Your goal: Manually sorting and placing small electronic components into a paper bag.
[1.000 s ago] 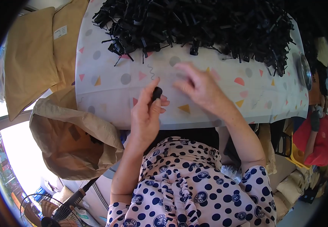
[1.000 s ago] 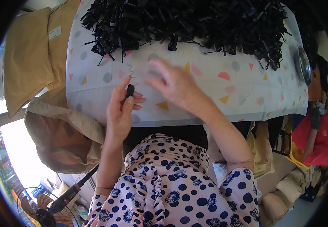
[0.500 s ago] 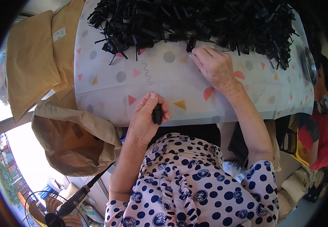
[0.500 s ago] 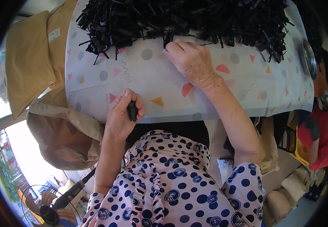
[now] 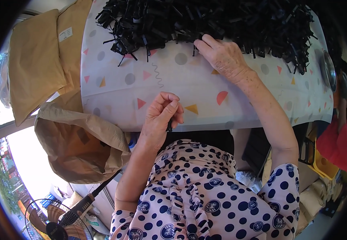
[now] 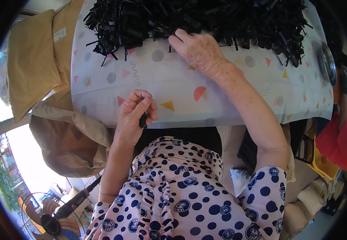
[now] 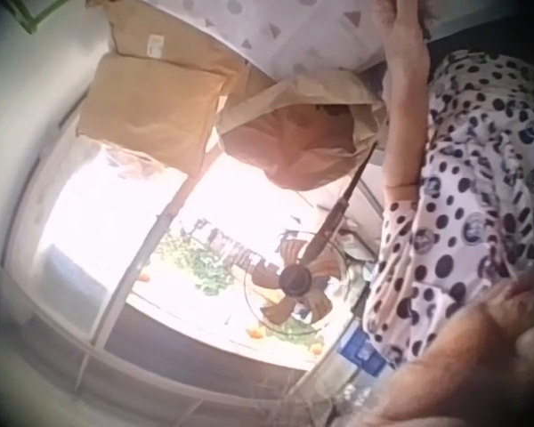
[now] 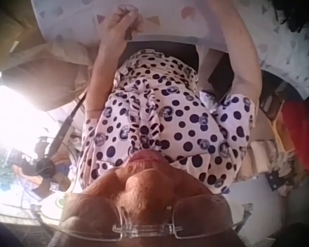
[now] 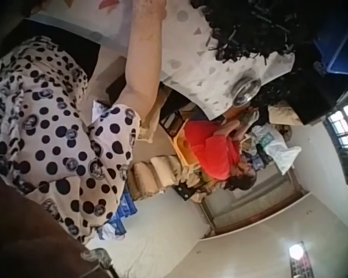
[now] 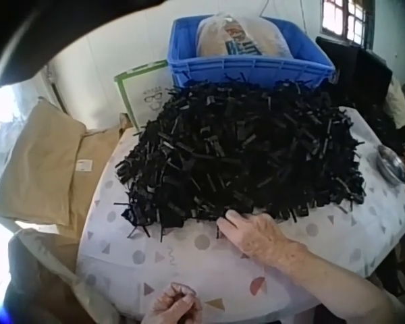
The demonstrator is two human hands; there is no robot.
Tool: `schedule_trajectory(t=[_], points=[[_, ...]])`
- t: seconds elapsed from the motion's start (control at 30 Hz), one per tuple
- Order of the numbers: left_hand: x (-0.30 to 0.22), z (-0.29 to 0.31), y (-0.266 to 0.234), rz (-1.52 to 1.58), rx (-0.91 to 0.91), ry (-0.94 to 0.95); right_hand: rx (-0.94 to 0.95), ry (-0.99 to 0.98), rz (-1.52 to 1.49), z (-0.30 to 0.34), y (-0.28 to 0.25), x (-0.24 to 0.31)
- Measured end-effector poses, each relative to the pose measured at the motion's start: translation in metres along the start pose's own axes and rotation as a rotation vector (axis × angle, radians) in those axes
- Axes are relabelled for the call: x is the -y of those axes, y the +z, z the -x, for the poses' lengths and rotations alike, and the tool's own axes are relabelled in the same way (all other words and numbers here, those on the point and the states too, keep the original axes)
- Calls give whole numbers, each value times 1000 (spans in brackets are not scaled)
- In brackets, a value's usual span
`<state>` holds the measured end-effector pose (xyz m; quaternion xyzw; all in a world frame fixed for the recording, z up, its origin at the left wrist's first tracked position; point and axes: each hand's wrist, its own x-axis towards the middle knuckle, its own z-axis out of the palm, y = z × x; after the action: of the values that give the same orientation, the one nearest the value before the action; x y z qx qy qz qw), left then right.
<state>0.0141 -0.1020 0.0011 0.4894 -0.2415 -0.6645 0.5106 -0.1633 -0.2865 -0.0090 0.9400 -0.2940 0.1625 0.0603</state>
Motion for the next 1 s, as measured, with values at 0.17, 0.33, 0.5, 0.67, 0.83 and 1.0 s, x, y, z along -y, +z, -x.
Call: schedule_trajectory(t=[0.17,0.33,0.5,0.67,0.83,1.0], points=[[-3,3,-5,-100,-33,41,-230,-33,-82,-3,-3,-8],[-5,-1,-3,-319,-137,198,-371,456,-672,-8,-20,-2],[-21,-12,7,-645,-206,476,-257,569,-879,0,-26,-1],[-20,-12,7,-680,-190,446,-188,327,-485,8,-31,5],[0,-4,2,-649,-147,328,82,49,64,4,-23,2],[5,1,1,-700,-130,323,147,-37,176,-10,-17,-8]])
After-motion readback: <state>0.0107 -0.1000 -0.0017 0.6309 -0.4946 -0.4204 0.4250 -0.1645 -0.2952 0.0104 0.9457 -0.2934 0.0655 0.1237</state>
